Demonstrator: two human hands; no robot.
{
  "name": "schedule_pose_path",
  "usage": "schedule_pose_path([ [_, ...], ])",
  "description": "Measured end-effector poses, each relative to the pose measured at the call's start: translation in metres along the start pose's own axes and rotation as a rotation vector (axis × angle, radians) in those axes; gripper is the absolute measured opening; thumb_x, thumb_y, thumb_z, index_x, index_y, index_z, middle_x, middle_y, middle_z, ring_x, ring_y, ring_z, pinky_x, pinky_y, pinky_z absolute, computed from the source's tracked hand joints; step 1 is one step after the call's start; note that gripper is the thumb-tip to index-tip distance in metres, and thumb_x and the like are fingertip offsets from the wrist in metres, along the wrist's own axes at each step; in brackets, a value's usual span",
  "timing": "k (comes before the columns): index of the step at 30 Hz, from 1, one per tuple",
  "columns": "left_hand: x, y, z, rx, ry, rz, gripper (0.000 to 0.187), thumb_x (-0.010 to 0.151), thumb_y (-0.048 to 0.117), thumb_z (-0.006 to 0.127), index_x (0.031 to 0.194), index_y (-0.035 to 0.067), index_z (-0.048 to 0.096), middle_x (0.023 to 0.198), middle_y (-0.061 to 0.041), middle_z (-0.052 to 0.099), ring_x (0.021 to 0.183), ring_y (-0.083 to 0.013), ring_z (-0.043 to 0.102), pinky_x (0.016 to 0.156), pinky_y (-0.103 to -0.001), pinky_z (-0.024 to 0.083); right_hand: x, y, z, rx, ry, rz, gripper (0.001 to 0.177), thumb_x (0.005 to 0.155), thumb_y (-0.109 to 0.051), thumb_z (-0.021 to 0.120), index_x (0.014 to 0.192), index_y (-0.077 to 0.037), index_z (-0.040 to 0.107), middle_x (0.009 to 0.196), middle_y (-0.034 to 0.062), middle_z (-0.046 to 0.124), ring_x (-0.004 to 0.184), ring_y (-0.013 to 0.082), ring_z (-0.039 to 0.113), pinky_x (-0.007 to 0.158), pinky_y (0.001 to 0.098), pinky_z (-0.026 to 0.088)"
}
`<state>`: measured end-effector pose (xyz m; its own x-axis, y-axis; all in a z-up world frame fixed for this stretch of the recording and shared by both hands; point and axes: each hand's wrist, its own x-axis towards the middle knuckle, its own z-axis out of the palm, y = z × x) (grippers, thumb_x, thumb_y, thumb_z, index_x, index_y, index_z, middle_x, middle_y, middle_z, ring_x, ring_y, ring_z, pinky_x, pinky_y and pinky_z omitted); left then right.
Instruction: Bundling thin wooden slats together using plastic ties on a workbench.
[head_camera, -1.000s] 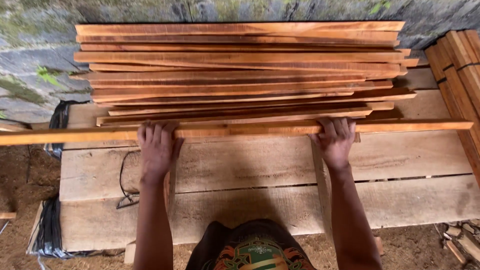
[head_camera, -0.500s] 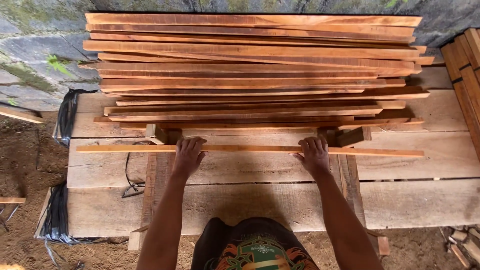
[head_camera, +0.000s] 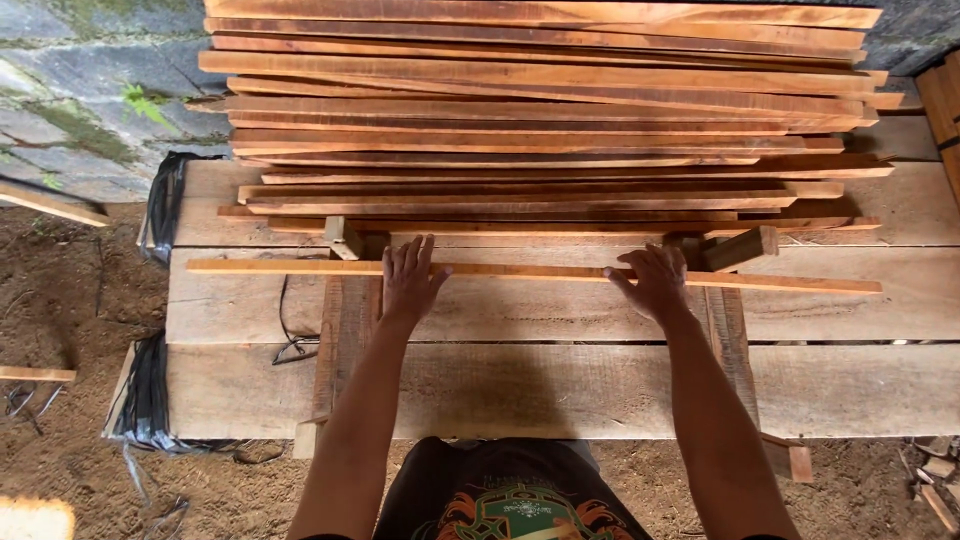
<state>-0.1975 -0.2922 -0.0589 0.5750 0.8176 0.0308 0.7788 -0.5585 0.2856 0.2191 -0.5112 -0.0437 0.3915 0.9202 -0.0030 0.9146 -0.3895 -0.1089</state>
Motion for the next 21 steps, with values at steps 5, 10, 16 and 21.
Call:
schedule_pose_path([
  [5, -0.002, 0.0, 0.012, 0.03, 0.11, 0.029, 0.079, 0.103, 0.075, 0.028, 0.159, 0.021, 0.041, 0.154, -0.011, 0.049, 0.145, -0.0301, 0.043, 0.126, -0.057, 0.013, -0.005, 0.01, 0.019, -0.007, 0.04, 0.028, 0.058, 0.1, -0.077, 0.048, 0.135, -0.035, 0.064, 0.136, -0.0035, 0.066, 0.144, 0.0235, 0.046, 0.123, 0.0531, 0.022],
  [10, -0.038, 0.01, 0.022, 0.073, 0.219, 0.01, 0.068, 0.102, 0.068, 0.04, 0.154, 0.025, 0.046, 0.156, -0.009, 0.047, 0.147, -0.0289, 0.041, 0.125, -0.059, 0.021, -0.036, 0.009, 0.039, -0.146, 0.348, -0.102, 0.055, 0.095, -0.071, 0.055, 0.133, -0.031, 0.063, 0.126, -0.0011, 0.065, 0.128, 0.023, 0.055, 0.114, 0.0531, 0.031],
  [16, -0.051, 0.011, 0.024, 0.07, 0.255, 0.005, 0.05, 0.109, 0.043, 0.042, 0.157, 0.029, 0.045, 0.161, -0.01, 0.043, 0.152, -0.0299, 0.037, 0.123, -0.06, 0.025, -0.06, -0.012, -0.002, 0.051, -0.148, 0.057, 0.066, 0.109, -0.067, 0.025, 0.162, -0.028, 0.029, 0.166, 0.0088, 0.027, 0.159, 0.0371, 0.014, 0.127, 0.0642, 0.006],
  [21, -0.051, 0.012, 0.012, 0.031, 0.104, -0.03, 0.051, 0.112, 0.046, 0.033, 0.159, 0.031, 0.04, 0.163, -0.01, 0.04, 0.154, -0.029, 0.033, 0.125, -0.06, 0.02, -0.056, -0.013, -0.006, 0.096, -0.263, 0.121, 0.07, 0.105, -0.077, 0.024, 0.161, -0.035, 0.027, 0.169, 0.0039, 0.023, 0.161, 0.0325, 0.006, 0.128, 0.0615, -0.003],
])
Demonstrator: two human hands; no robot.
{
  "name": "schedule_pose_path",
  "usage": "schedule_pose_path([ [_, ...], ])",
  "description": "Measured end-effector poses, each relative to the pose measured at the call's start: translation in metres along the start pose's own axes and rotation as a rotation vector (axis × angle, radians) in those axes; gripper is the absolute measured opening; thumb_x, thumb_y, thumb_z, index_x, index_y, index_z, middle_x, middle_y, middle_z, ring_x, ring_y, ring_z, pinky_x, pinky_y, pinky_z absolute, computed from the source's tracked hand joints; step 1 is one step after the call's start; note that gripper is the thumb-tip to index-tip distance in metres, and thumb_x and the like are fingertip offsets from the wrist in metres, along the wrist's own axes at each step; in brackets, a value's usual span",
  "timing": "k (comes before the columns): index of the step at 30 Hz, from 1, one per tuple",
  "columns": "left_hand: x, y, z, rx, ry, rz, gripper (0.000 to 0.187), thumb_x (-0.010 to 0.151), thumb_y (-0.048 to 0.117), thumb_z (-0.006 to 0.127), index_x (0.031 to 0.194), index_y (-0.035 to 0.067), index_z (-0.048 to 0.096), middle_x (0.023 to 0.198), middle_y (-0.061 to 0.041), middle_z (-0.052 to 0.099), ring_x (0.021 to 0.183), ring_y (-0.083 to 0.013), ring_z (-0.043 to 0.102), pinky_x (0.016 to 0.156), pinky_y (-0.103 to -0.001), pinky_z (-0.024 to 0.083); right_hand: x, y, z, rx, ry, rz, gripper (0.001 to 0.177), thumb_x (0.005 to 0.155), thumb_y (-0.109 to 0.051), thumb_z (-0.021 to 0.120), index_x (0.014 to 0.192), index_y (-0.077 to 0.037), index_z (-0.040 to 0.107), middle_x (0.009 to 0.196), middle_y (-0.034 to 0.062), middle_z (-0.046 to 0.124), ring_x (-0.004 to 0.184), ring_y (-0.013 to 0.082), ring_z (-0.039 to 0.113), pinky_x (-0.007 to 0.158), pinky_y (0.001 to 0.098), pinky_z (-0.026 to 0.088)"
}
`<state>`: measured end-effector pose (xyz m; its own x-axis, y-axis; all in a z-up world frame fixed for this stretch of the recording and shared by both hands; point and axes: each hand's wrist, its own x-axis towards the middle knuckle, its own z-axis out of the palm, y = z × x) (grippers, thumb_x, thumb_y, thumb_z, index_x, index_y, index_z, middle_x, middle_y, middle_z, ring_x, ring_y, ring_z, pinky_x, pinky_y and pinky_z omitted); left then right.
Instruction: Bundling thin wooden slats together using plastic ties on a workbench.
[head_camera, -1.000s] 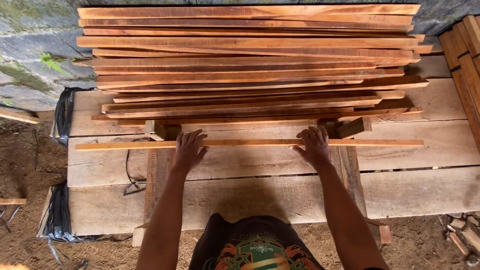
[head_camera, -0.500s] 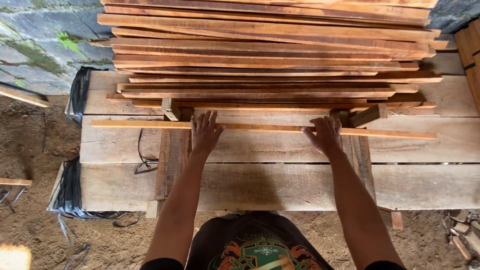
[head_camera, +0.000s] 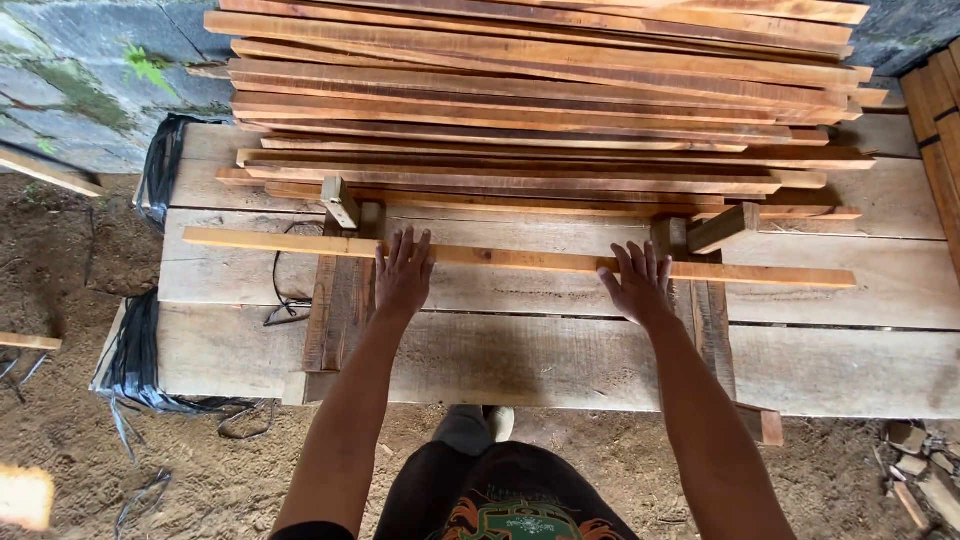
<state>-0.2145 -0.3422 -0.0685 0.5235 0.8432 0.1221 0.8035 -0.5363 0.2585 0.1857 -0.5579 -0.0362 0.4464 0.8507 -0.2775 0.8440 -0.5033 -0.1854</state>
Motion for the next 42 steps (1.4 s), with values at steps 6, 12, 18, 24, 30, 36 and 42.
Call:
schedule_pose_path([
  [6, 0.027, -0.039, 0.055, 0.081, -0.116, 0.028, 0.041, 0.108, 0.055, 0.043, 0.144, 0.037, 0.049, 0.136, 0.005, 0.052, 0.144, -0.0169, 0.038, 0.124, -0.058, 0.021, 0.009, 0.012, 0.005, -0.04, 0.049, -0.022, 0.058, 0.108, -0.072, 0.032, 0.149, -0.033, 0.042, 0.151, 0.004, 0.045, 0.154, 0.032, 0.026, 0.126, 0.0584, 0.007],
  [12, 0.029, -0.037, 0.052, 0.13, -0.11, 0.097, 0.036, 0.095, 0.045, 0.068, 0.126, 0.029, 0.058, 0.123, 0.001, 0.067, 0.132, -0.023, 0.056, 0.12, -0.066, 0.026, 0.018, 0.019, 0.003, -0.026, -0.007, -0.036, 0.055, 0.102, -0.063, 0.052, 0.142, -0.027, 0.058, 0.141, 0.0073, 0.065, 0.142, 0.0298, 0.052, 0.123, 0.0572, 0.021],
  [18, -0.031, 0.014, 0.007, 0.314, 0.419, 0.143, 0.038, 0.097, 0.037, 0.069, 0.129, 0.017, 0.064, 0.132, -0.014, 0.069, 0.129, -0.0342, 0.062, 0.11, -0.049, 0.048, -0.022, 0.014, 0.051, -0.187, 0.741, -0.233, 0.064, 0.089, -0.052, 0.074, 0.144, -0.022, 0.063, 0.146, 0.0138, 0.063, 0.14, 0.0395, 0.053, 0.123, 0.0598, 0.029],
  [24, -0.06, 0.017, 0.006, 0.314, 0.469, 0.163, 0.065, 0.096, 0.024, 0.07, 0.154, 0.008, 0.048, 0.154, -0.027, 0.048, 0.142, -0.0437, 0.049, 0.113, -0.048, 0.046, -0.047, 0.008, 0.044, -0.216, 0.742, -0.294, 0.071, 0.098, -0.045, 0.063, 0.16, -0.014, 0.048, 0.16, 0.0225, 0.046, 0.147, 0.0459, 0.041, 0.121, 0.0587, 0.031],
  [30, -0.032, 0.004, 0.008, 0.261, 0.458, 0.143, 0.029, 0.095, 0.029, 0.072, 0.123, 0.021, 0.068, 0.12, -0.004, 0.066, 0.123, -0.0258, 0.062, 0.113, -0.049, 0.045, -0.022, 0.015, 0.055, -0.12, 0.69, -0.16, 0.046, 0.107, -0.05, 0.055, 0.143, -0.024, 0.066, 0.142, 0.0113, 0.066, 0.14, 0.0372, 0.054, 0.12, 0.0529, 0.039],
  [36, -0.053, 0.018, 0.003, 0.171, 0.384, 0.148, 0.032, 0.094, 0.025, 0.072, 0.121, 0.013, 0.061, 0.141, -0.014, 0.059, 0.141, -0.0353, 0.05, 0.117, -0.053, 0.043, -0.032, 0.015, 0.069, -0.186, 0.858, -0.166, 0.037, 0.097, -0.048, 0.069, 0.127, -0.027, 0.075, 0.124, 0.0041, 0.076, 0.127, 0.0293, 0.066, 0.113, 0.0453, 0.049],
  [42, -0.088, 0.02, -0.003, 0.143, 0.278, 0.097, 0.027, 0.104, 0.014, 0.057, 0.131, 0.008, 0.055, 0.157, -0.012, 0.047, 0.148, -0.0304, 0.044, 0.099, -0.04, 0.059, -0.06, 0.018, 0.077, -0.125, 0.894, -0.203, 0.028, 0.102, -0.035, 0.068, 0.124, -0.02, 0.076, 0.129, 0.013, 0.074, 0.129, 0.0335, 0.065, 0.109, 0.0471, 0.051],
])
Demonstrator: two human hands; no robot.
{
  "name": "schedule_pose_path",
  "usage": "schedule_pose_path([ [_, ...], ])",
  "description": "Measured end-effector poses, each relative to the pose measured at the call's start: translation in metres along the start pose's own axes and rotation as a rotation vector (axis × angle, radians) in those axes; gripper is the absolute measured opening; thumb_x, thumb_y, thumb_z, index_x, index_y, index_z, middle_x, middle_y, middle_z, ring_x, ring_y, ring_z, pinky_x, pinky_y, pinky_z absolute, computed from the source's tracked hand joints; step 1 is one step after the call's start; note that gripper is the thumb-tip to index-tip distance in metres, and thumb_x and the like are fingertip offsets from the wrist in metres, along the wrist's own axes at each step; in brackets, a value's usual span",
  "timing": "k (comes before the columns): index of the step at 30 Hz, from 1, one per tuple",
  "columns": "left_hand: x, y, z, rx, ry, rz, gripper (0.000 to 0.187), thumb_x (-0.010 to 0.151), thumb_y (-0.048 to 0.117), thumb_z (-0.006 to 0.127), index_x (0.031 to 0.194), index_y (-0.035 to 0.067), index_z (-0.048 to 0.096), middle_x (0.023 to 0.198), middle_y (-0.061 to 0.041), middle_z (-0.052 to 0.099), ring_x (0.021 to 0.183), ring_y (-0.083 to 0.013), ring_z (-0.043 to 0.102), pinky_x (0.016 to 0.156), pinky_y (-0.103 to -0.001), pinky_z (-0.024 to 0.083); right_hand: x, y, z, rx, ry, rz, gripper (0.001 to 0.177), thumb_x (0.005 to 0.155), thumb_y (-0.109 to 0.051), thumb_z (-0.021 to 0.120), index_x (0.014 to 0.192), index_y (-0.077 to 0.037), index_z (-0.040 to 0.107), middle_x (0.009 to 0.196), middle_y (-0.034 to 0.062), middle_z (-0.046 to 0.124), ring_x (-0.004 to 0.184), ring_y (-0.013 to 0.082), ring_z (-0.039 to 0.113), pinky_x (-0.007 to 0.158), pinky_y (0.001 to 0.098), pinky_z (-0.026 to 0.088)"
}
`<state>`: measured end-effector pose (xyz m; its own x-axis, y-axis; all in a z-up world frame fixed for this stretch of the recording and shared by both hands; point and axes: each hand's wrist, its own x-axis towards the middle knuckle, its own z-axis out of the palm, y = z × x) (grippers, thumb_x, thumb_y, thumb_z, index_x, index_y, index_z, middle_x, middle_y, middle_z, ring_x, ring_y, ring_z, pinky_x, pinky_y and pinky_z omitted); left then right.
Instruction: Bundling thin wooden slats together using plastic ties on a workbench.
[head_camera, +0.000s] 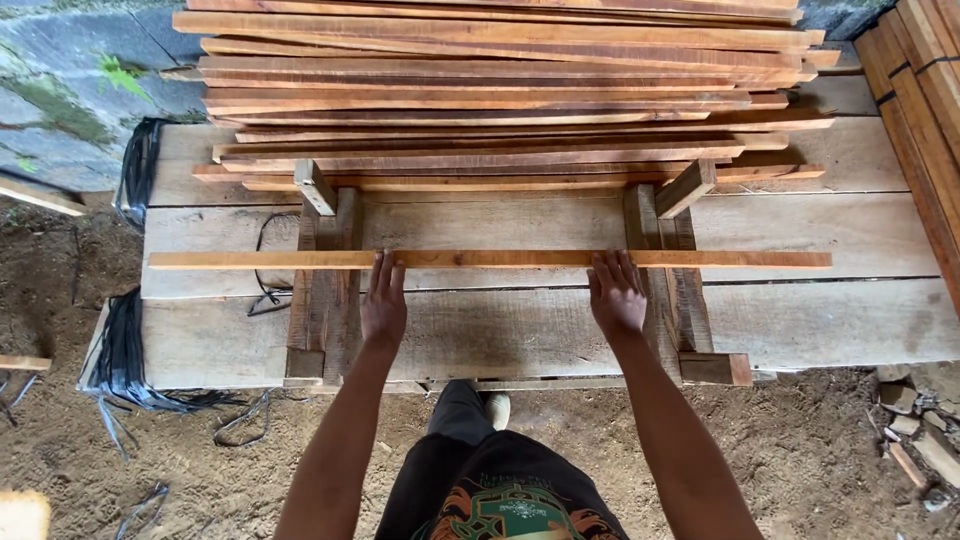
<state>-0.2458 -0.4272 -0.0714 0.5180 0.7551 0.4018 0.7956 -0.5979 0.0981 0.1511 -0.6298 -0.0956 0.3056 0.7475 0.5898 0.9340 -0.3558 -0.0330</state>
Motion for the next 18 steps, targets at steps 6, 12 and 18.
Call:
schedule_pose_path([
  [6, 0.038, -0.039, 0.039, 0.076, 0.014, 0.044, 0.023, 0.095, 0.034, 0.07, 0.117, 0.03, 0.065, 0.097, 0.005, 0.064, 0.095, -0.0181, 0.069, 0.07, -0.037, 0.062, 0.038, 0.023, 0.008, -0.077, -0.28, 0.074, 0.036, 0.08, -0.046, 0.084, 0.113, -0.035, 0.075, 0.098, -0.0073, 0.072, 0.099, 0.02, 0.071, 0.077, 0.0393, 0.063],
  [12, 0.048, -0.054, 0.068, 0.069, -0.237, -0.016, 0.024, 0.083, 0.046, 0.078, 0.103, 0.037, 0.067, 0.111, 0.014, 0.062, 0.117, -0.0137, 0.057, 0.103, -0.04, 0.047, 0.042, 0.013, 0.001, -0.029, -0.607, 0.166, 0.035, 0.09, -0.041, 0.076, 0.124, -0.042, 0.072, 0.125, -0.0093, 0.068, 0.124, 0.0237, 0.058, 0.095, 0.0462, 0.055],
  [18, 0.01, 0.0, -0.023, 0.016, 0.112, 0.093, 0.007, 0.095, 0.018, 0.071, 0.098, 0.019, 0.066, 0.106, -0.002, 0.07, 0.112, -0.0236, 0.068, 0.098, -0.037, 0.054, 0.005, -0.007, -0.038, -0.042, 0.034, -0.124, 0.051, 0.071, -0.028, 0.09, 0.119, -0.017, 0.077, 0.113, 0.0023, 0.071, 0.115, 0.0226, 0.063, 0.115, 0.0478, 0.046],
])
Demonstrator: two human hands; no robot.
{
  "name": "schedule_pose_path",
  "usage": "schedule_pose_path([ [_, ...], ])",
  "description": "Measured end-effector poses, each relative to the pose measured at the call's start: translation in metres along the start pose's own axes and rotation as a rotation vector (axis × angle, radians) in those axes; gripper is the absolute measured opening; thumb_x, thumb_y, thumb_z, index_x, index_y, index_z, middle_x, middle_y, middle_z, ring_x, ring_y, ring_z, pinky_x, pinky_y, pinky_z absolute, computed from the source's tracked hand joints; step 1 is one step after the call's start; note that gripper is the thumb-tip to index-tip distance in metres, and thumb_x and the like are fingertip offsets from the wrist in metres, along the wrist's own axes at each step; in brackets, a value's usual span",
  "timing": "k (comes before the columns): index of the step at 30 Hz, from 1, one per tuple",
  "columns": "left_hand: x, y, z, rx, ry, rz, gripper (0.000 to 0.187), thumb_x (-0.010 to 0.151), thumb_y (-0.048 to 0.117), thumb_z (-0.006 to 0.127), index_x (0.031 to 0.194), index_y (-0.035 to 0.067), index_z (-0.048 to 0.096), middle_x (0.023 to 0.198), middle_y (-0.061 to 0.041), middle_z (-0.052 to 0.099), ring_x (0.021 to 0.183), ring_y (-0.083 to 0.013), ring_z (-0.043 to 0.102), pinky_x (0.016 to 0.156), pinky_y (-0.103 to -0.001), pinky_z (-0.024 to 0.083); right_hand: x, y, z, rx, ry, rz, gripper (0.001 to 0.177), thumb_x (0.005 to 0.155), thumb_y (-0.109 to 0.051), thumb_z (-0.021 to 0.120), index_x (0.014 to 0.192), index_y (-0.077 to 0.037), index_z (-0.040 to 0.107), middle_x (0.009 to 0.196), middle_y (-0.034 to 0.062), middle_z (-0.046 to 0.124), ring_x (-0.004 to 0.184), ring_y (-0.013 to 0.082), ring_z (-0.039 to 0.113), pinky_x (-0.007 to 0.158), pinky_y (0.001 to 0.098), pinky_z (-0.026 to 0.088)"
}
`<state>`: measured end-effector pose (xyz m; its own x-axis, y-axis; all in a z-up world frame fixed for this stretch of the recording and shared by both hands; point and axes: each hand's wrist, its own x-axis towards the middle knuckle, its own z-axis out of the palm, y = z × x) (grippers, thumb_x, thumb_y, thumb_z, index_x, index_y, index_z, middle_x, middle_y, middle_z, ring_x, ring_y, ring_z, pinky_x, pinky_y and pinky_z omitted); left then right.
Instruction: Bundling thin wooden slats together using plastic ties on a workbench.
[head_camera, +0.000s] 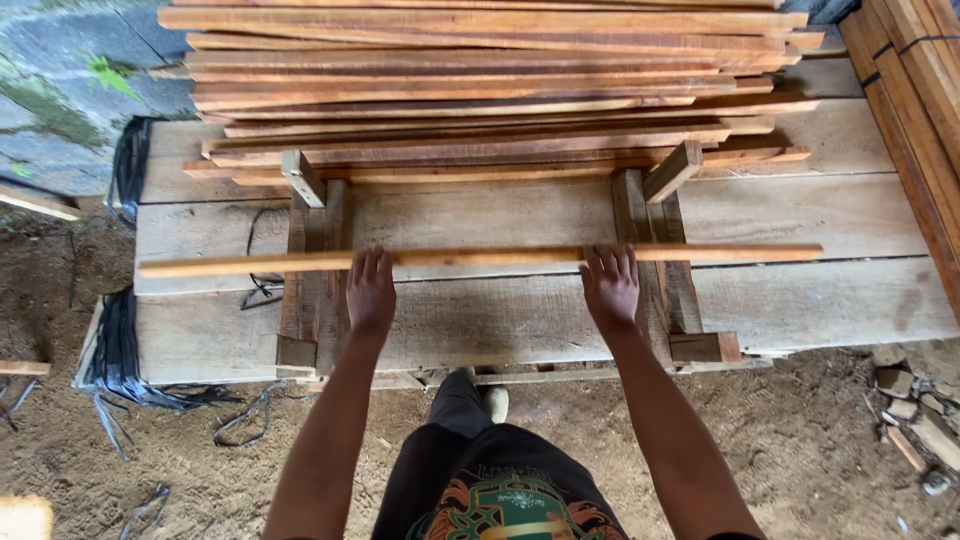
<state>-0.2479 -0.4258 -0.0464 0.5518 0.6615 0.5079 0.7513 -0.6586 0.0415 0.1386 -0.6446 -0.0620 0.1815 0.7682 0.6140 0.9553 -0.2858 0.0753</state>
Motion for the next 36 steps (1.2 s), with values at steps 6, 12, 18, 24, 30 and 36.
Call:
schedule_pose_path([
  [6, -0.022, 0.01, -0.021, -0.083, 0.006, -0.041, 0.039, 0.097, 0.014, 0.066, 0.135, 0.012, 0.063, 0.137, -0.01, 0.062, 0.132, -0.0293, 0.059, 0.114, -0.047, 0.045, -0.012, -0.003, -0.019, 0.02, 0.071, -0.003, 0.037, 0.09, -0.026, 0.075, 0.126, -0.017, 0.074, 0.12, 0.0043, 0.067, 0.117, 0.0237, 0.062, 0.116, 0.0488, 0.043],
  [12, -0.009, -0.012, 0.023, 0.027, 0.051, 0.004, 0.029, 0.099, 0.025, 0.066, 0.129, 0.02, 0.067, 0.098, -0.003, 0.062, 0.097, -0.0263, 0.066, 0.1, -0.042, 0.053, -0.001, 0.003, 0.005, -0.011, 0.004, 0.074, 0.034, 0.098, -0.044, 0.068, 0.125, -0.023, 0.075, 0.095, 0.0029, 0.063, 0.09, 0.0268, 0.064, 0.097, 0.0478, 0.053],
  [18, -0.024, -0.004, 0.005, -0.181, 0.032, -0.005, 0.01, 0.095, 0.025, 0.07, 0.101, 0.019, 0.074, 0.11, -0.003, 0.065, 0.113, -0.0254, 0.066, 0.105, -0.042, 0.05, -0.024, 0.007, 0.009, 0.117, -0.071, 0.103, 0.018, 0.094, -0.038, 0.075, 0.102, -0.022, 0.079, 0.117, 0.0043, 0.065, 0.121, 0.0302, 0.061, 0.112, 0.0497, 0.044],
  [24, -0.036, -0.03, 0.033, -0.25, -0.114, -0.07, 0.016, 0.095, 0.024, 0.072, 0.111, 0.022, 0.074, 0.109, -0.004, 0.071, 0.111, -0.027, 0.069, 0.101, -0.042, 0.053, -0.02, 0.025, 0.01, 0.228, -0.339, 0.211, 0.03, 0.093, -0.042, 0.076, 0.116, -0.022, 0.077, 0.116, 0.0043, 0.073, 0.116, 0.0264, 0.069, 0.1, 0.0438, 0.056],
  [30, -0.038, -0.047, 0.057, -0.179, -0.377, -0.144, 0.028, 0.092, 0.032, 0.072, 0.12, 0.037, 0.069, 0.116, 0.009, 0.068, 0.121, -0.0163, 0.064, 0.104, -0.04, 0.052, -0.018, 0.032, 0.027, 0.108, -0.706, 0.174, 0.035, 0.09, -0.039, 0.073, 0.125, -0.038, 0.071, 0.126, -0.0053, 0.07, 0.129, 0.0212, 0.061, 0.112, 0.0438, 0.044],
  [36, -0.059, -0.019, 0.016, -0.08, -0.085, -0.111, 0.029, 0.08, 0.022, 0.086, 0.102, 0.019, 0.069, 0.102, -0.002, 0.068, 0.106, -0.024, 0.069, 0.095, -0.042, 0.057, -0.044, -0.001, -0.008, 0.071, -0.213, 0.107, 0.021, 0.081, -0.033, 0.085, 0.096, -0.024, 0.074, 0.099, -0.003, 0.068, 0.098, 0.0201, 0.07, 0.079, 0.0382, 0.063],
])
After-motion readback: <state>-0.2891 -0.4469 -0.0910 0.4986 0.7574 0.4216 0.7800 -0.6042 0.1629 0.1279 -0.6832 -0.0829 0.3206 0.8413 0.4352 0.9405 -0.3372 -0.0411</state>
